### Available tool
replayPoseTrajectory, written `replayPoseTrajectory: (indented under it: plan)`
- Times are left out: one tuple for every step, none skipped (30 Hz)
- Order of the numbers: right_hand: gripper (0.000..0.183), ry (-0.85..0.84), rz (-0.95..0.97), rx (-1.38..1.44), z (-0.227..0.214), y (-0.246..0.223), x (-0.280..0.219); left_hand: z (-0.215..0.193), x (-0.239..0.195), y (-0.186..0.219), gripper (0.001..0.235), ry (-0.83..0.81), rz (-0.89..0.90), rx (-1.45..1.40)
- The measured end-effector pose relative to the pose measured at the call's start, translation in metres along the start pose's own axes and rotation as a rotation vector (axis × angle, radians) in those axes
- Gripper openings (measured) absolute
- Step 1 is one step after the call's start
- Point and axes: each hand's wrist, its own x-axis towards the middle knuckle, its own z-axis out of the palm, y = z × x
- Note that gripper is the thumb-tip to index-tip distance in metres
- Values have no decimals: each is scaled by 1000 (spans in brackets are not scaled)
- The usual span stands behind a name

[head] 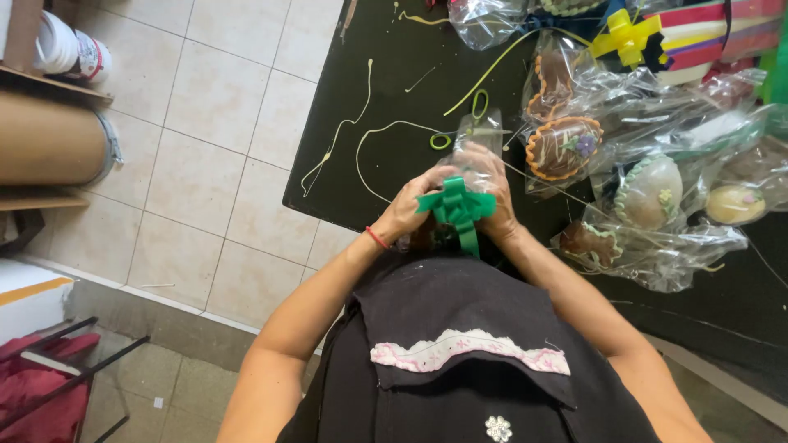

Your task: Tying decorative ribbons and bows onto small packaged treats

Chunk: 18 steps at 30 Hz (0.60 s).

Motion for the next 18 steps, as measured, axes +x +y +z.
replayPoseTrajectory:
  plan:
    - [21,7,0,-6,-4,-10,6,2,1,-3,53,-8,4,2]
    - [18,-63,130,102,-8,-19,13,5,1,-7,52,-33,-22,-87]
    - [15,-133,261,212,-11,-29,20,6,2,-9,52,-58,-50,-174]
    - [15,-125,262,208,0,27,-21,8,1,-11,52,-66,-48,-171]
    - [13,-187,316,211,11,81,-59,9,1,-13,41,-51,-97,-312]
    - [11,-248,370,213,27,139,-90,10,0,-16,32,-36,-146,-453]
    - [11,-244,370,212,24,118,-74,8,0,-4,32,-40,-145,-450]
    - [5,-217,371,275,20,97,-58,6,0,7,29,3,-190,-485]
    - [4,-191,374,340,16,75,-44,4,-2,18,25,49,-237,-521]
    - [4,-189,376,339,13,62,-35,4,2,19,25,47,-238,-520]
    - [5,-167,359,318,10,50,-25,3,6,19,26,121,-315,-550]
    - [7,-144,343,297,6,38,-14,2,10,20,28,196,-392,-579]
    - [7,-138,343,294,2,32,-8,3,8,43,28,190,-392,-576]
    - [12,-140,300,265,-1,26,-2,4,5,65,23,276,-518,-735]
    - [18,-143,257,237,-5,21,3,6,2,86,26,366,-644,-894]
    - [18,-139,258,234,-6,15,6,0,5,60,26,361,-645,-892]
    - [20,-120,257,204,-6,9,8,-7,7,34,50,243,-621,-795]
    - [24,-100,257,174,-5,3,10,-14,8,8,74,126,-595,-698]
